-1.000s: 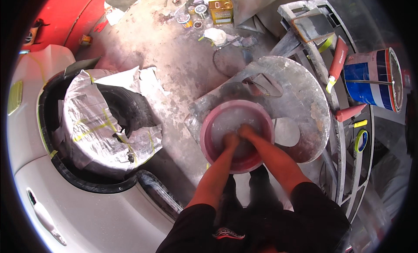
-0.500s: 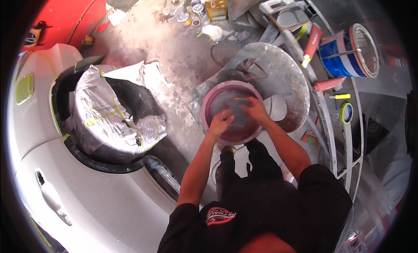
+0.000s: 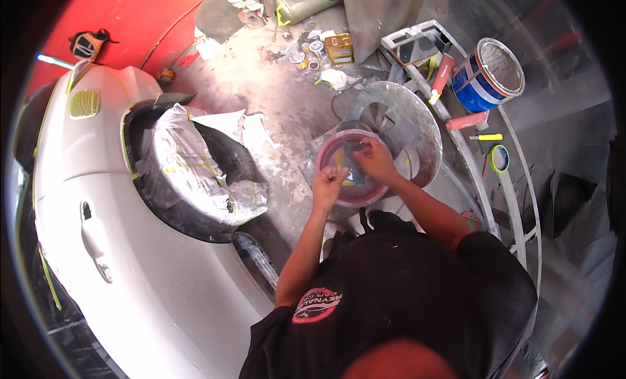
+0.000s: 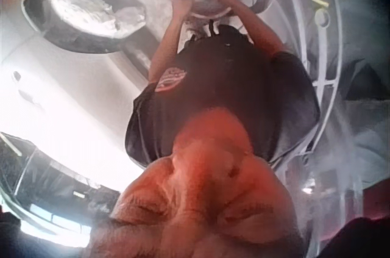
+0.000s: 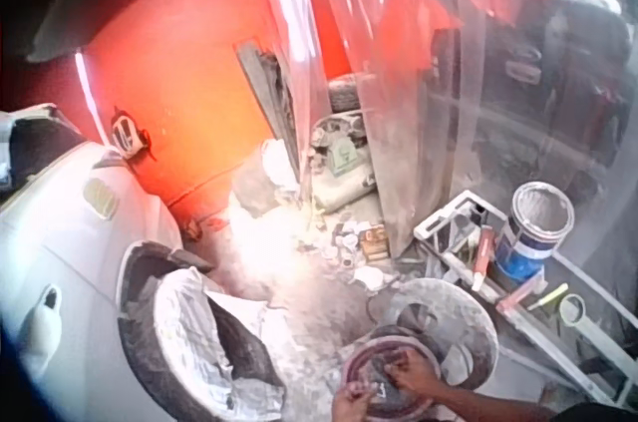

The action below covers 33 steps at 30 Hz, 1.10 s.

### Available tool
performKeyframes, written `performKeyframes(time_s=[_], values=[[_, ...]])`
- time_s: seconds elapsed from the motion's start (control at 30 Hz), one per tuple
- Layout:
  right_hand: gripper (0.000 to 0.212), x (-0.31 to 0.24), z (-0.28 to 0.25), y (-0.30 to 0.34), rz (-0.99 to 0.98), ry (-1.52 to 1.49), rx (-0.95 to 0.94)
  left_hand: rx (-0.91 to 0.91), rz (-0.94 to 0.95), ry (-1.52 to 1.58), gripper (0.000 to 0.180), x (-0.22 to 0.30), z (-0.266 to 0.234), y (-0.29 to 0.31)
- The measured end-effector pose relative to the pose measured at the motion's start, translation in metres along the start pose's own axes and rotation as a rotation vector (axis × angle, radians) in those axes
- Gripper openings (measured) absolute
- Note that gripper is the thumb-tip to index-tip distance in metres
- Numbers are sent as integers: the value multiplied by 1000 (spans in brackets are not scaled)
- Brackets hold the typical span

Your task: The person sands the surface of a white car door with a sanding block, repeatedly dipping it into a pink bucket of water. The person works on the main panel and around the door handle recess, using both hands to guide the block and feel the surface.

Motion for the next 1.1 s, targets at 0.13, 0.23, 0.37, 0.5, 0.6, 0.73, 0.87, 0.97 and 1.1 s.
performKeyframes(time_s=[0.13, 0.23, 0.37, 0.5, 0.6, 0.73, 0.87, 0.97, 1.1], values=[[33, -28, -18, 16, 117, -260, -334, 9, 17, -9, 31, 25, 3, 13], [31, -43, -27, 27, 92, -179, -474, -116, 131, -134, 13, 25, 6, 15], [30, -56, -33, 31, 86, -202, -462, -175, 101, -138, 14, 59, 14, 34], [32, -64, -42, 35, -13, -220, -513, -229, 67, 184, 22, 66, 19, 42], [38, -86, -47, 43, 4, -299, -552, -269, 71, 203, 26, 68, 10, 44], [38, -74, -45, 27, -74, -272, -628, -199, 116, 66, 35, 82, 3, 49], [35, -63, -39, 20, -154, -219, -579, -135, 245, 60, 47, 85, 9, 52], [35, -81, -40, 35, -460, 1, -442, -153, 227, 134, 47, 78, 15, 50], [39, -95, -45, 40, -843, 204, -372, -195, 179, 204, 49, 87, 19, 53]])
Point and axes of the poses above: each hand's wrist, its own y-axis away from the middle knuckle, its own z-axis out of the palm, x = y × z, the point moved 2 cm from there along -y, towards the middle knuckle, and after that the axes turned 5 degrees about y, right-handed, at the moved point
